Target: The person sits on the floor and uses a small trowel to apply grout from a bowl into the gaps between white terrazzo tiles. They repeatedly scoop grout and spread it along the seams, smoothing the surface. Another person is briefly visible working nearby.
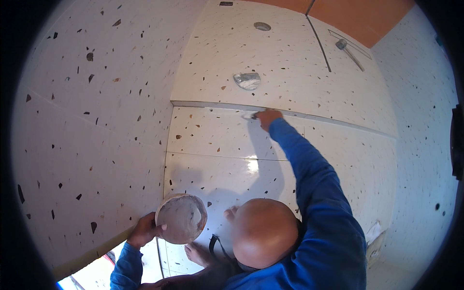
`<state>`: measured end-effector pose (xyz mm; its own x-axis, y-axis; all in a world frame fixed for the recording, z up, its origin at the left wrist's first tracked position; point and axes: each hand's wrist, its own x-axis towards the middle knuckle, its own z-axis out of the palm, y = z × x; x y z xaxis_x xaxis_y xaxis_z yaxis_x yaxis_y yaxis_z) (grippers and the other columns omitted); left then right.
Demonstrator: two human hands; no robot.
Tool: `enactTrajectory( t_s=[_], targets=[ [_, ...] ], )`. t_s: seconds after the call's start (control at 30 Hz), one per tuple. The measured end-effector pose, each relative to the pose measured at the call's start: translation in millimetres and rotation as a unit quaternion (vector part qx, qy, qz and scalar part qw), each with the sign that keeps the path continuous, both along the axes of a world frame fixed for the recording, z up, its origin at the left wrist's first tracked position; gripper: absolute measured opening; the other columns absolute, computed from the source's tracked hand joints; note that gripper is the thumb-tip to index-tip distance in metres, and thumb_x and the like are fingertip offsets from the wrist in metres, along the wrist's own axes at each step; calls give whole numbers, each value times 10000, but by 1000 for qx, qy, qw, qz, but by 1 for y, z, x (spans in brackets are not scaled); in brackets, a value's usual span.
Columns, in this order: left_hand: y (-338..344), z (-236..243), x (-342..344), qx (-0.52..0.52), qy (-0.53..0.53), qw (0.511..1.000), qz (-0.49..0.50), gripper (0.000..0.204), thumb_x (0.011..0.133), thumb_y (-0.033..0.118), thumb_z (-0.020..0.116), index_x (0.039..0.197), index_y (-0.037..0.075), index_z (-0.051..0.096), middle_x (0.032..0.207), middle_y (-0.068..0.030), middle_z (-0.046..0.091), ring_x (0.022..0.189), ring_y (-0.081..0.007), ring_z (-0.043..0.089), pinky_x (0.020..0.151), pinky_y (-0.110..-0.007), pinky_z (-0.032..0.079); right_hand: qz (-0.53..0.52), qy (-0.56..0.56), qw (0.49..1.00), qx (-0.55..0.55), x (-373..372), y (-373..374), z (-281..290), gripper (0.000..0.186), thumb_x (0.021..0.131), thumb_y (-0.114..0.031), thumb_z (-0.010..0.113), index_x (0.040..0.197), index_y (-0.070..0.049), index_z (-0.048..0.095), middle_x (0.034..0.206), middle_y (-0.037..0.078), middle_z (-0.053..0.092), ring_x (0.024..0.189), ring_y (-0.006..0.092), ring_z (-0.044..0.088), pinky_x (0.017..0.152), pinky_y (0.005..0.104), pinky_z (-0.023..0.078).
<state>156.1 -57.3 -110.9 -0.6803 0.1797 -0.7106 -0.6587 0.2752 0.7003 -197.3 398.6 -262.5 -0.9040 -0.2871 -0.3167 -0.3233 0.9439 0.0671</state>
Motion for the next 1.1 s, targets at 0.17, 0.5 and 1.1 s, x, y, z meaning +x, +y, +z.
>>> enactTrajectory(
  t_s=[0.17,0.5,1.1],
  targets=[
    [0,4,1,20,-25,999,30,577,860,299,732,1257,-53,505,1137,-164,636,1028,-252,624,889,-389,535,-11,-21,1000,16,9,45,18,338,899,-158,501,1188,-226,661,1109,129,669,1073,287,640,867,427,521],
    [5,5,1,27,-10,999,38,446,891,207,696,1227,-31,524,1094,-118,644,987,-203,625,867,-365,540,-55,-36,997,50,17,120,25,380,891,-127,489,1215,-252,645,1140,98,664,1089,277,634,903,428,512],
    [0,11,14,8,-28,999,20,538,867,301,722,1244,-30,527,1123,-137,641,1015,-238,623,872,-379,540,-311,-118,810,-482,128,127,-20,379,913,-123,569,1292,-131,575,858,131,646,840,242,650,749,385,528]
  ],
)
